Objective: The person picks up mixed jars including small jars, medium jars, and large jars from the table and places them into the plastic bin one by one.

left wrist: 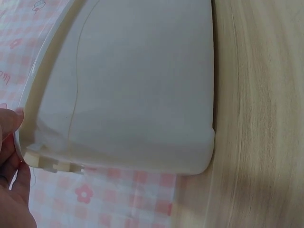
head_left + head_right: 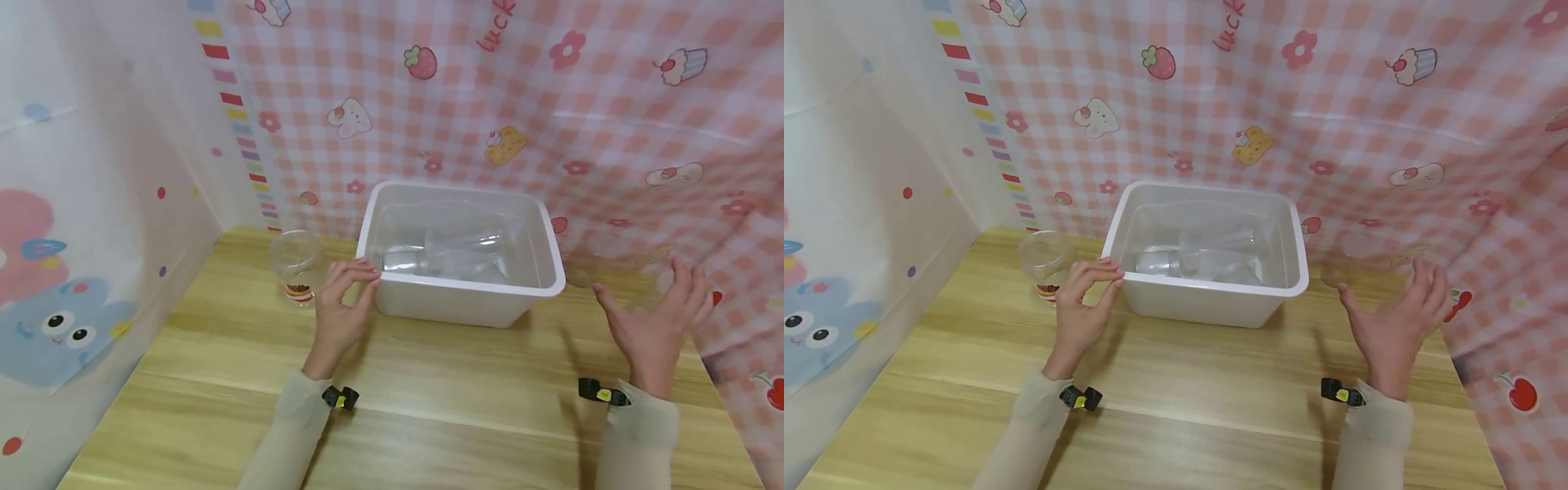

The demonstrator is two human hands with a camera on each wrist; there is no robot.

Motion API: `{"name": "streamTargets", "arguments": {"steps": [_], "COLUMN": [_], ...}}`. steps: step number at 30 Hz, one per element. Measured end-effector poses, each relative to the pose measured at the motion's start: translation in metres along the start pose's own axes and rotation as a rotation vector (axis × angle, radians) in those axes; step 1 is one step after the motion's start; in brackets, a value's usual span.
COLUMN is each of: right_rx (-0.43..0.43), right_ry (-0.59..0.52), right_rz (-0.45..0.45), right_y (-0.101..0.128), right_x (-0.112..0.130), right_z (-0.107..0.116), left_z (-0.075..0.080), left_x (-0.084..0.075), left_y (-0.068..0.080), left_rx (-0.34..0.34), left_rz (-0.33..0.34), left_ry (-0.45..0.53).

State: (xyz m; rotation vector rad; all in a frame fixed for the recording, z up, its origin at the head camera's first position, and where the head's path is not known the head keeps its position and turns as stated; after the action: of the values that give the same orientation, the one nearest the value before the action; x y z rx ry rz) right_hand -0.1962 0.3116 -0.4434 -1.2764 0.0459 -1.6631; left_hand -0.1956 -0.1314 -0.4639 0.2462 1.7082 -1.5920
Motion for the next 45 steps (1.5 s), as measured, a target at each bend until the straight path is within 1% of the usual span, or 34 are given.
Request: {"name": "streamTargets", "arguments": {"steps": [2,6,9,13,16,18,21,25,30,35,39,43,45], "right_rx": [-0.038,-0.091,-0.087,-0.016,0.036,0.064,0.099,0.122,0.122,0.119,0.093,0.052,0.055], "right_ry": [0.003,0.004,-0.009,-0.033,-0.054,-0.070,-0.098,-0.125,-0.126,-0.115,-0.114,-0.082,-0.067], "right_rz": [-0.056,-0.101,-0.166,-0.333,-0.420,-0.453,-0.526,-0.607,-0.611,-0.624,-0.613,-0.594,-0.588], "right_y": [-0.003,-0.007,-0.008,-0.011,-0.014,-0.015,-0.017,-0.018,-0.024,-0.031,-0.032,-0.032,-0.033], "right_x": [-0.008,-0.025,-0.034,-0.044,-0.052,-0.057,-0.063,-0.070,-0.080,-0.087,-0.091,-0.097,-0.099], "right_z": [0.006,0.015,0.018,0.023,0.024,0.024,0.024,0.021,0.012,0.008,0.006,0.005,0.004], "left_z": [0.001,0.002,0.002,0.001,0.001,0.001,0.001,0.000,0.001,0.002,0.002,0.002,0.002], "left_x": [0.000,-0.001,-0.001,-0.001,-0.001,-0.001,-0.002,-0.003,-0.003,-0.005,-0.004,-0.002,-0.002], "left_y": [0.000,-0.001,0.000,0.000,0.000,0.001,0.002,0.003,0.000,0.000,0.000,0.000,0.000], "left_rx": [0.003,0.009,0.007,0.001,0.002,0.003,0.009,0.011,0.007,0.008,0.009,0.013,0.010], "left_rz": [-0.002,0.005,0.011,0.008,0.006,0.005,0.005,0.000,-0.004,-0.003,0.003,0.007,0.006], "left_ry": [-0.002,-0.006,-0.006,0.006,0.006,0.003,-0.004,-0.008,-0.014,-0.025,-0.024,-0.015,-0.015]}}
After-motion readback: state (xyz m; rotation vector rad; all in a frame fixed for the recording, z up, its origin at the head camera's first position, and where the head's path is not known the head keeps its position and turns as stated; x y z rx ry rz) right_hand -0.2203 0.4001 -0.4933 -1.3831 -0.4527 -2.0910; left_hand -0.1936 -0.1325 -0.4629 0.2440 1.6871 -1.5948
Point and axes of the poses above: each hand's wrist, its own y-axis away from the middle knuckle, its own z-axis out of the back of the hand, x = y × z, the point moved 1 cm from there along -y, towards the middle knuckle, and after that the axes turned 5 degrees about -x, right-handed, at the moved point
